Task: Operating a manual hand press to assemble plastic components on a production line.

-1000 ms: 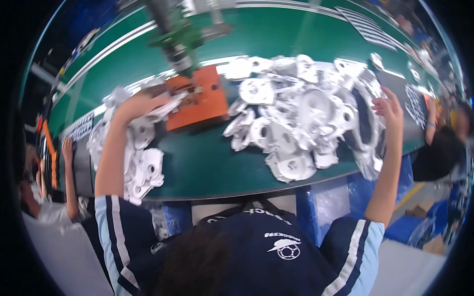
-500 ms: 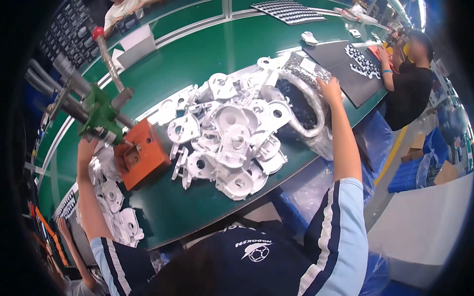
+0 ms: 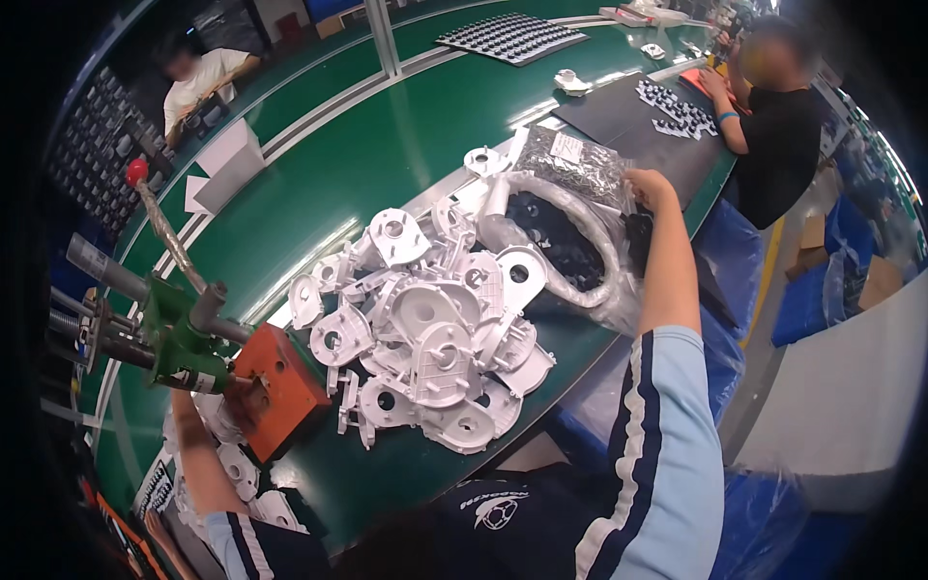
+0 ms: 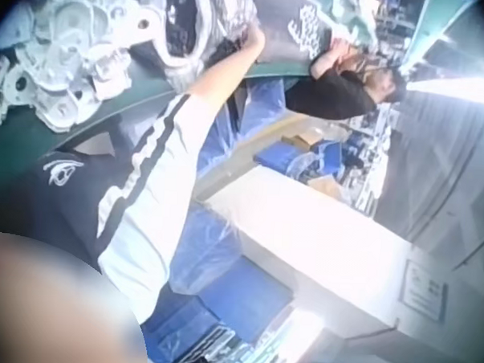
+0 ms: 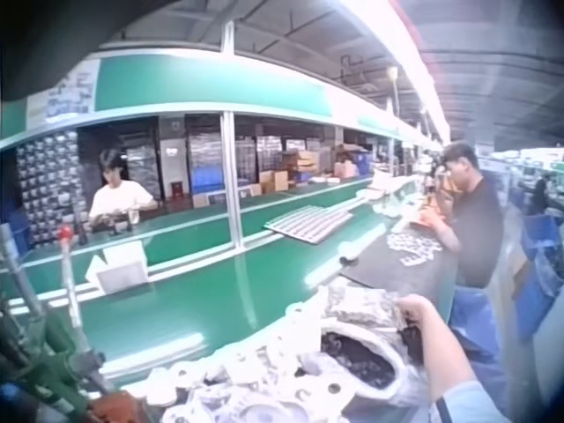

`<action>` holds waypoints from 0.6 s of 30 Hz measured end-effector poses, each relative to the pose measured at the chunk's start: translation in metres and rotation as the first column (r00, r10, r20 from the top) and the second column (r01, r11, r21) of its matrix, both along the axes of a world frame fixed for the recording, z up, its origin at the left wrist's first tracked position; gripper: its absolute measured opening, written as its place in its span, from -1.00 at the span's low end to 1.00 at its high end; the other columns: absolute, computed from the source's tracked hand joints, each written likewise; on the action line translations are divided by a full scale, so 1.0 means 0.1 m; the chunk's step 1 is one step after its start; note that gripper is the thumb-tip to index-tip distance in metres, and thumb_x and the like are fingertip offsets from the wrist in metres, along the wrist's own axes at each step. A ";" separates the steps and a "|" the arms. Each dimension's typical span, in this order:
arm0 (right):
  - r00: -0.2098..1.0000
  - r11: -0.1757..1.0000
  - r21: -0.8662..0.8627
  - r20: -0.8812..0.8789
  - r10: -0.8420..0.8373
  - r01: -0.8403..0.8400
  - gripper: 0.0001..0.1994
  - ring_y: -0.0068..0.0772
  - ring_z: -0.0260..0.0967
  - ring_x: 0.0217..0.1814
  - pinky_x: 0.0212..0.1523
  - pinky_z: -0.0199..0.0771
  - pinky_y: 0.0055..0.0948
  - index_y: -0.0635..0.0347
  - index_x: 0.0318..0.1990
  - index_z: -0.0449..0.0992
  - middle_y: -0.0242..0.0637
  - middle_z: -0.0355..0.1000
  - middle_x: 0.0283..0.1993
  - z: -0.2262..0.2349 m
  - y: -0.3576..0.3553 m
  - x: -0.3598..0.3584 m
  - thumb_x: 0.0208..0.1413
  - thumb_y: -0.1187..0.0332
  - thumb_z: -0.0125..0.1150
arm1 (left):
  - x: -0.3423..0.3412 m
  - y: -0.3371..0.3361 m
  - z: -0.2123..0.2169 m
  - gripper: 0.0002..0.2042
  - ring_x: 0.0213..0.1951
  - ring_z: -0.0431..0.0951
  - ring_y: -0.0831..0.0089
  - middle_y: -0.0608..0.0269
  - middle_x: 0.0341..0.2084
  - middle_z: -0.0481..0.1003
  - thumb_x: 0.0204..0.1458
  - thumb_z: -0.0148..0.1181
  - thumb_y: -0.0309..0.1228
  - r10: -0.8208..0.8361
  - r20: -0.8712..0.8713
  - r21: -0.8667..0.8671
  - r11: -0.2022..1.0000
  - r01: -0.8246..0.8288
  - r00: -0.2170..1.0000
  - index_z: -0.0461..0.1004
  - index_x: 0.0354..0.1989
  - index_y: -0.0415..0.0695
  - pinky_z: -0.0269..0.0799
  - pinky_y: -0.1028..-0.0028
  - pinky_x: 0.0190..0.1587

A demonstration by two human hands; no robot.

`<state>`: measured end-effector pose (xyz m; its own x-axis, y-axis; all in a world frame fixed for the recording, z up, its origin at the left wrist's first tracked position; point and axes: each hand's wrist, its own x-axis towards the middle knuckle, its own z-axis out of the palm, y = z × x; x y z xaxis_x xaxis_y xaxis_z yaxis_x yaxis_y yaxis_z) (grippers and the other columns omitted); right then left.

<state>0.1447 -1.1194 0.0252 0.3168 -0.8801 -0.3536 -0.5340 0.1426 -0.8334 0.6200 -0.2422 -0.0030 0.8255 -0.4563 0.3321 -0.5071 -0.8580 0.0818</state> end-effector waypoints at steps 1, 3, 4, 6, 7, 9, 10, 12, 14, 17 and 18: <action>0.997 0.997 0.044 0.053 0.058 -0.061 -0.82 -0.52 0.13 -0.61 -0.57 0.16 -0.47 0.16 -0.50 0.43 -0.38 0.24 -0.57 0.02 -0.03 -0.02 -0.10 0.26 0.19 | -0.09 0.05 0.10 -0.70 -0.40 0.50 0.35 0.19 -0.38 0.49 -0.02 0.06 -0.31 0.035 -0.052 -0.051 0.998 -0.037 0.998 0.41 -0.13 -0.19 0.40 0.41 -0.32; 0.978 0.983 0.095 0.152 0.140 -0.155 -0.78 -0.57 0.08 -0.63 -0.61 0.10 -0.50 0.16 -0.52 0.40 -0.41 0.18 -0.61 0.02 -0.07 -0.06 -0.13 0.22 0.22 | -0.30 0.07 0.36 -0.70 -0.43 0.50 0.38 0.20 -0.41 0.49 0.01 0.04 -0.29 0.081 -0.152 -0.161 0.981 -0.106 0.985 0.40 -0.13 -0.19 0.40 0.44 -0.36; 0.975 0.975 0.128 0.150 0.163 -0.183 -0.78 -0.57 0.08 -0.63 -0.61 0.10 -0.50 0.16 -0.52 0.40 -0.41 0.18 -0.61 0.00 -0.08 -0.07 -0.13 0.22 0.22 | -0.39 0.01 0.52 -0.70 -0.45 0.50 0.40 0.21 -0.43 0.49 0.02 0.03 -0.29 0.076 -0.194 -0.226 0.967 -0.120 0.978 0.40 -0.13 -0.20 0.40 0.46 -0.38; 0.972 0.996 0.089 -0.235 0.022 -0.001 -0.69 -0.49 0.15 -0.61 -0.58 0.19 -0.43 0.24 -0.43 0.42 -0.36 0.21 -0.61 -0.05 -0.08 -0.10 -0.12 0.15 0.22 | -0.68 -0.17 0.84 -0.70 -0.48 0.50 0.43 0.22 -0.46 0.49 0.05 0.02 -0.27 0.025 -0.341 -0.384 0.909 -0.163 0.940 0.39 -0.13 -0.21 0.41 0.49 -0.41; 0.981 0.999 0.041 -0.194 0.015 -0.008 -0.69 -0.49 0.15 -0.61 -0.58 0.19 -0.43 0.24 -0.43 0.42 -0.36 0.21 -0.61 -0.08 -0.07 -0.11 -0.12 0.15 0.22 | -1.05 -0.13 0.99 -0.75 -0.47 0.46 0.43 0.18 -0.53 0.47 0.00 0.06 -0.30 -0.219 -0.486 -0.568 0.815 -0.116 0.846 0.42 -0.23 -0.22 0.35 0.50 -0.44; 0.999 0.975 0.221 0.026 -0.023 0.017 -0.68 -0.44 0.10 -0.69 -0.63 0.08 -0.44 0.18 -0.55 0.33 -0.37 0.15 -0.68 -0.13 -0.07 -0.13 -0.10 0.12 0.22 | -1.60 -0.23 1.19 -0.75 -0.54 0.41 0.50 0.22 -0.58 0.42 0.03 0.04 -0.27 -0.141 -0.542 -0.541 0.813 -0.215 0.828 0.38 -0.29 -0.24 0.29 0.57 -0.49; 0.998 0.981 0.190 0.042 -0.047 0.038 -0.68 -0.44 0.10 -0.69 -0.63 0.08 -0.44 0.18 -0.55 0.33 -0.37 0.15 -0.68 -0.13 -0.08 -0.13 -0.10 0.12 0.22 | -1.97 -0.22 1.24 -0.72 -0.56 0.41 0.48 0.21 -0.61 0.40 0.04 0.06 -0.23 -0.193 -0.540 -0.611 0.759 -0.224 0.819 0.36 -0.29 -0.25 0.29 0.58 -0.50; 0.957 0.996 0.006 -0.277 0.086 -0.088 -0.67 -0.42 0.11 -0.68 -0.65 0.08 -0.41 0.20 -0.53 0.35 -0.35 0.18 -0.65 -0.10 -0.12 -0.14 -0.11 0.11 0.24 | -2.62 -0.21 1.23 -0.66 -0.59 0.41 0.44 0.19 -0.64 0.38 0.03 0.09 -0.18 -0.341 -0.548 -0.725 0.648 -0.231 0.764 0.31 -0.27 -0.25 0.31 0.56 -0.50; 0.969 0.994 0.025 -0.223 0.109 -0.107 -0.65 -0.48 0.11 -0.68 -0.69 0.03 -0.46 0.11 -0.58 0.33 -0.38 0.21 -0.67 -0.05 -0.15 -0.14 -0.09 0.06 0.23 | -3.14 -0.19 1.17 -0.62 -0.58 0.42 0.39 0.12 -0.62 0.39 0.00 0.13 -0.16 -0.481 -0.581 -0.787 0.539 -0.301 0.657 0.28 -0.24 -0.27 0.33 0.52 -0.49; 0.980 0.913 0.375 -0.047 0.192 -0.161 -0.71 -0.54 0.17 -0.71 -0.71 0.11 -0.54 0.01 -0.59 0.33 -0.46 0.29 -0.66 -0.01 -0.16 -0.11 -0.03 0.09 0.22 | -3.80 -0.21 1.00 -0.64 -0.66 0.43 0.25 -0.01 -0.70 0.39 -0.01 0.14 -0.21 -0.689 -0.538 -0.835 0.360 -0.415 0.485 0.25 -0.28 -0.26 0.40 0.40 -0.54; 0.987 0.870 0.467 0.045 0.154 -0.157 -0.75 -0.51 0.24 -0.71 -0.68 0.23 -0.53 0.01 -0.55 0.37 -0.47 0.34 -0.65 -0.02 -0.15 -0.09 -0.02 0.13 0.23 | -3.94 -0.24 0.95 -0.65 -0.68 0.43 0.18 -0.07 -0.70 0.39 0.00 0.13 -0.22 -0.720 -0.515 -0.831 0.287 -0.476 0.465 0.23 -0.26 -0.27 0.40 0.35 -0.54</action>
<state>0.1361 -1.1342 0.0228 0.4395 -0.5515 -0.7091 -0.5769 0.4318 -0.6934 0.2256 -0.2659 0.0916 0.8489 -0.5158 -0.1150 0.2332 0.1704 0.9574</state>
